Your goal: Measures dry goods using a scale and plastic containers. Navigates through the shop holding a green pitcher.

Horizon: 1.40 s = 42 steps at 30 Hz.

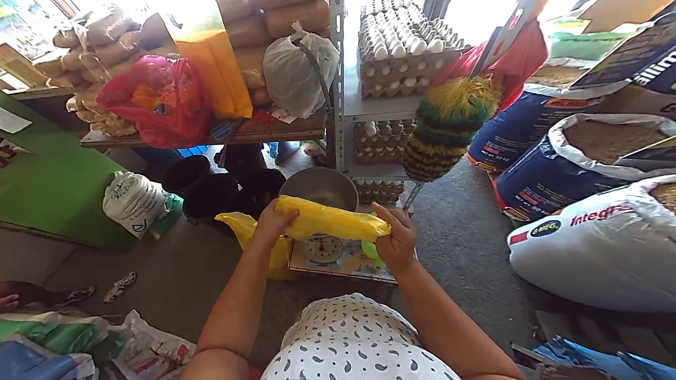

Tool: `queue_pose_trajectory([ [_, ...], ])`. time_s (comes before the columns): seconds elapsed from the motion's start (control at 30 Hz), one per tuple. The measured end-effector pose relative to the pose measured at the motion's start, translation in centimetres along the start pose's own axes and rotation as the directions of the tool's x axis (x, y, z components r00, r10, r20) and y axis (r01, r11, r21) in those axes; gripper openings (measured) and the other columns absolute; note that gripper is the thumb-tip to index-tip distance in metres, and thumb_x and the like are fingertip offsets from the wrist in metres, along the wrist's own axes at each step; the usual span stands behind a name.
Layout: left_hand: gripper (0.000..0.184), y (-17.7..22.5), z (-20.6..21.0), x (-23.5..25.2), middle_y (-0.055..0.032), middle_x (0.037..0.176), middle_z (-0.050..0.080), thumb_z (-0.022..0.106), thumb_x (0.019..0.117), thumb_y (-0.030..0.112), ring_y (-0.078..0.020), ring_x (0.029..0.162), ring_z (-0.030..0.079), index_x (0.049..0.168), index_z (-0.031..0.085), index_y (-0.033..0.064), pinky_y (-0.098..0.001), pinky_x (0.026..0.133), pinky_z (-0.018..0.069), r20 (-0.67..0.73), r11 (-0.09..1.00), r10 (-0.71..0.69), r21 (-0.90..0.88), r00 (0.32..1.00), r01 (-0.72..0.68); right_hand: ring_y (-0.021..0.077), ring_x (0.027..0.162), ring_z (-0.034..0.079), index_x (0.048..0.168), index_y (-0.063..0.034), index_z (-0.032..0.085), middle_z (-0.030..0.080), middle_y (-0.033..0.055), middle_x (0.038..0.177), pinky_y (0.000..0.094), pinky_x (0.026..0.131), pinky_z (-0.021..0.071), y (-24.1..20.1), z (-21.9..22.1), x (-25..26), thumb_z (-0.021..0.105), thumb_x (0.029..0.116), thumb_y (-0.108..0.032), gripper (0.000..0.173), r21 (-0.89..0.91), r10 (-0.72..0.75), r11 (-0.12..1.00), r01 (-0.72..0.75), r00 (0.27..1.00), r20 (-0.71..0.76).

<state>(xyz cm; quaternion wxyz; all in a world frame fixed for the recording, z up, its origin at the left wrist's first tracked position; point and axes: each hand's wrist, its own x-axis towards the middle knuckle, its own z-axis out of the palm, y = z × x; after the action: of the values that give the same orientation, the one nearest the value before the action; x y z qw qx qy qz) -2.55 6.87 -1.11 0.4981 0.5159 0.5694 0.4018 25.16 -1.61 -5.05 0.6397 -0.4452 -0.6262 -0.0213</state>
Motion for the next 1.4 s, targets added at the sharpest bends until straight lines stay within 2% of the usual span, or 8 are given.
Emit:
queue_pose_trajectory([
  [0.2,0.053,0.4,-1.3,1.1,-0.0057,0.120,0.067,0.029,0.1112,0.048,-0.0139,0.105,0.067,0.146,0.045,0.0128,-0.0369,0.091,0.0569,-0.153,0.938,0.119,-0.308,0.981,-0.161,0.0024,0.090,0.066,0.108,0.0063,0.067,0.069,0.0066,0.092,0.0227,0.087,0.0550,-0.5,1.1,0.3,0.045,0.1089,-0.012,0.029,0.088,0.587,0.810,-0.580,0.800,-0.126],
  [0.3,0.077,0.8,-1.2,-0.9,-0.0151,0.135,0.060,0.065,0.0972,0.033,-0.0207,0.115,0.066,0.159,0.024,0.0098,-0.0426,0.096,0.0576,0.090,0.985,0.149,-0.102,0.985,-0.139,0.0022,0.080,0.065,0.112,0.0040,0.064,0.065,0.0042,0.087,0.0233,0.079,0.0558,-0.4,1.4,0.7,0.041,0.1125,-0.020,0.034,0.184,0.822,0.568,-0.802,0.564,-0.080],
  [0.37,0.058,1.5,-1.1,-1.3,-0.0154,0.112,0.073,0.081,0.0858,0.008,-0.0214,0.097,0.073,0.137,0.055,0.0005,-0.0424,0.087,0.0622,0.042,0.990,0.133,0.038,0.990,-0.135,0.0075,0.082,0.067,0.117,0.0019,0.063,0.066,0.0066,0.090,0.0284,0.079,0.0576,0.1,1.5,0.8,0.039,0.1134,-0.025,0.036,0.238,0.904,0.423,-0.875,0.426,-0.041],
  [0.7,0.037,0.3,1.8,-2.3,-0.0124,0.104,0.073,0.078,0.0903,0.009,-0.0175,0.094,0.073,0.123,0.063,-0.0009,-0.0390,0.088,0.0607,-0.180,0.967,0.248,0.100,0.952,-0.233,0.0275,0.115,0.064,0.142,-0.0008,0.050,0.061,0.0215,0.129,0.0465,0.095,0.0543,1.8,3.6,-1.8,0.033,0.1144,-0.035,0.047,0.341,0.996,0.011,-0.940,0.039,0.075],
  [0.87,0.014,-0.5,1.6,-1.7,-0.0195,0.102,0.074,0.061,0.0928,0.001,-0.0282,0.098,0.073,0.095,0.074,-0.0043,-0.0427,0.090,0.0591,-0.003,0.353,0.895,0.615,0.446,-0.705,0.0514,0.146,0.028,0.159,-0.0015,0.032,0.028,0.0378,0.157,0.0641,0.116,0.0307,0.1,2.6,0.0,0.058,0.0972,-0.025,0.071,-0.016,0.891,0.448,-0.894,0.445,0.090],
  [1.0,0.014,1.5,1.6,-0.4,-0.0131,0.105,0.074,0.062,0.0969,0.004,-0.0257,0.082,0.068,0.103,0.074,0.0070,-0.0403,0.076,0.0555,0.426,-0.185,0.903,0.522,0.066,-0.832,0.0378,0.152,0.026,0.136,-0.0134,0.067,0.033,0.0208,0.161,0.0604,0.119,0.0306,-3.6,2.5,6.9,0.055,0.1016,-0.039,0.045,0.154,0.298,0.917,-0.368,0.889,0.347],
  [1.2,0.020,3.7,2.7,1.5,-0.0077,0.105,0.076,0.057,0.0987,0.005,-0.0207,0.070,0.060,0.104,0.075,0.0092,-0.0394,0.075,0.0477,0.732,-0.625,0.639,0.313,-0.237,-0.715,0.0346,0.160,-0.016,0.099,-0.0073,0.082,0.004,-0.0022,0.176,0.0760,0.114,-0.0172,-4.7,5.7,15.4,0.058,0.0986,-0.027,0.031,-0.406,0.297,0.898,0.169,0.447,0.844],
  [1.4,0.048,3.8,2.7,3.0,-0.0163,0.079,0.068,0.059,0.0931,-0.008,-0.0342,0.072,0.069,0.140,0.062,0.0043,-0.0519,0.073,0.0506,0.753,-0.391,0.526,0.626,0.395,-0.674,0.0404,0.158,-0.017,0.141,-0.0035,0.063,-0.013,0.0137,0.174,0.0798,0.114,-0.0108,1.6,7.5,15.4,0.075,0.0865,-0.017,0.057,-0.711,0.553,0.690,0.135,0.536,0.638],
])
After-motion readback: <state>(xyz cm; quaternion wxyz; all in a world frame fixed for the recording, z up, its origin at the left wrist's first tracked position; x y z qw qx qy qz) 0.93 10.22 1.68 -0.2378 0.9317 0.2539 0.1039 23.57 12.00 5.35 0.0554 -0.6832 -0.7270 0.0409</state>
